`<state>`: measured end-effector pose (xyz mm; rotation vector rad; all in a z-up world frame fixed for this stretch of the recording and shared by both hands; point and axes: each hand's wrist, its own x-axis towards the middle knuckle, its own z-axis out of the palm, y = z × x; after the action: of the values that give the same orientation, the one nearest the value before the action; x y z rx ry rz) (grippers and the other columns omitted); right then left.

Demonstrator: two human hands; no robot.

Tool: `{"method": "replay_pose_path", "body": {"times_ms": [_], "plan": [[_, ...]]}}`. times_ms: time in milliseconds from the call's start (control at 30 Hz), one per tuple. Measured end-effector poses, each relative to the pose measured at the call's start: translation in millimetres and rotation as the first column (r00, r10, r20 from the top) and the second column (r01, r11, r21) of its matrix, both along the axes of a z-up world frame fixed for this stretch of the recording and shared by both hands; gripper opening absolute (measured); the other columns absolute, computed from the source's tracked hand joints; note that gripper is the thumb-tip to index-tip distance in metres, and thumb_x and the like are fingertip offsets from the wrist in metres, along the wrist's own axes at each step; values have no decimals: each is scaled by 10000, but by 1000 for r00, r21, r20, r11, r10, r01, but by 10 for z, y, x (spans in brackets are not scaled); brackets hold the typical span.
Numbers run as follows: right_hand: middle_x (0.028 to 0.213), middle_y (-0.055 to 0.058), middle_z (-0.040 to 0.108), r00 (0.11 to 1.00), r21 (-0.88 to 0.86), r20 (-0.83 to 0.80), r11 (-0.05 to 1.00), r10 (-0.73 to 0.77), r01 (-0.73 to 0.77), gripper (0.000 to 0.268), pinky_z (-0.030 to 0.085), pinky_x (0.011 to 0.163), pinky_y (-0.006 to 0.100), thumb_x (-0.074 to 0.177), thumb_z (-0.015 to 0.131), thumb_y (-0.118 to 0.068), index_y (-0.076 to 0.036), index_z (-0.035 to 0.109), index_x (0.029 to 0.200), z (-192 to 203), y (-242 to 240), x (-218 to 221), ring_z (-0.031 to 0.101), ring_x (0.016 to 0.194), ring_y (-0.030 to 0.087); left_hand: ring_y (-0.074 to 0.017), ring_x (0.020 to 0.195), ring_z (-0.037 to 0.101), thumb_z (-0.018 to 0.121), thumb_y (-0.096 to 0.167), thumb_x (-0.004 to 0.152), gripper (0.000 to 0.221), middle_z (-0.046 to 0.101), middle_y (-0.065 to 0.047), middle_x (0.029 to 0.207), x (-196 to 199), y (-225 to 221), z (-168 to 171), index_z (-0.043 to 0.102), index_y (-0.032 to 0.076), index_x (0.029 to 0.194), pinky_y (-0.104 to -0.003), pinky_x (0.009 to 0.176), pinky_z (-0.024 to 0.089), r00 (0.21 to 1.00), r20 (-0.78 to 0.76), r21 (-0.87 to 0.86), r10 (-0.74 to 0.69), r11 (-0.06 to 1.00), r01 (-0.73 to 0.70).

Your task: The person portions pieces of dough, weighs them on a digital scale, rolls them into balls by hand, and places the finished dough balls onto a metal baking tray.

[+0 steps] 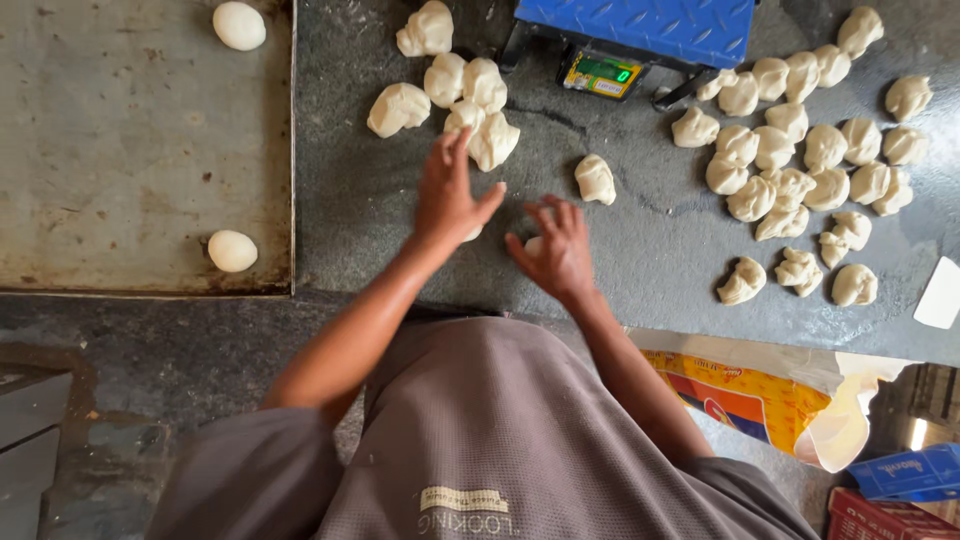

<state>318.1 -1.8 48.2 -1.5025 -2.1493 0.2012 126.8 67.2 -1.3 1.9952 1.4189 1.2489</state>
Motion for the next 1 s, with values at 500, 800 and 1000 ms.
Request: {"method": "replay_pose_path", "body": {"times_ms": [500,800,1000], "plan": [[1184,75,674,222,-586,-809,718,-544,-375,433,585,866,311,882,676,-166,-48,616,1295,149,-45,199,680,1044,163,-159,1001,678,814,222,844,520,684,-87,1099,85,-227,18,563,97,1282,-307,843,575,762,648,-642,-19,525,559],[1016,39,723,491,-622,-702,780,-516,-70,332,556,701,246,903,781,-124,-10,699,1204,230,-32,-48,666,847,92,-124,983,670,798,243,894,408,658,-52,1104,259,-396,313,607,69,1209,-280,823,602,544,829,-523,130,523,673],[963,55,734,367,-650,-726,754,-581,-91,322,555,686,252,847,799,-71,2,716,1150,105,6,16,684,810,115,-87,893,649,797,262,912,318,653,-17,1022,245,-395,451,615,84,1102,-248,740,590,665,747,-505,1,651,567]]}}
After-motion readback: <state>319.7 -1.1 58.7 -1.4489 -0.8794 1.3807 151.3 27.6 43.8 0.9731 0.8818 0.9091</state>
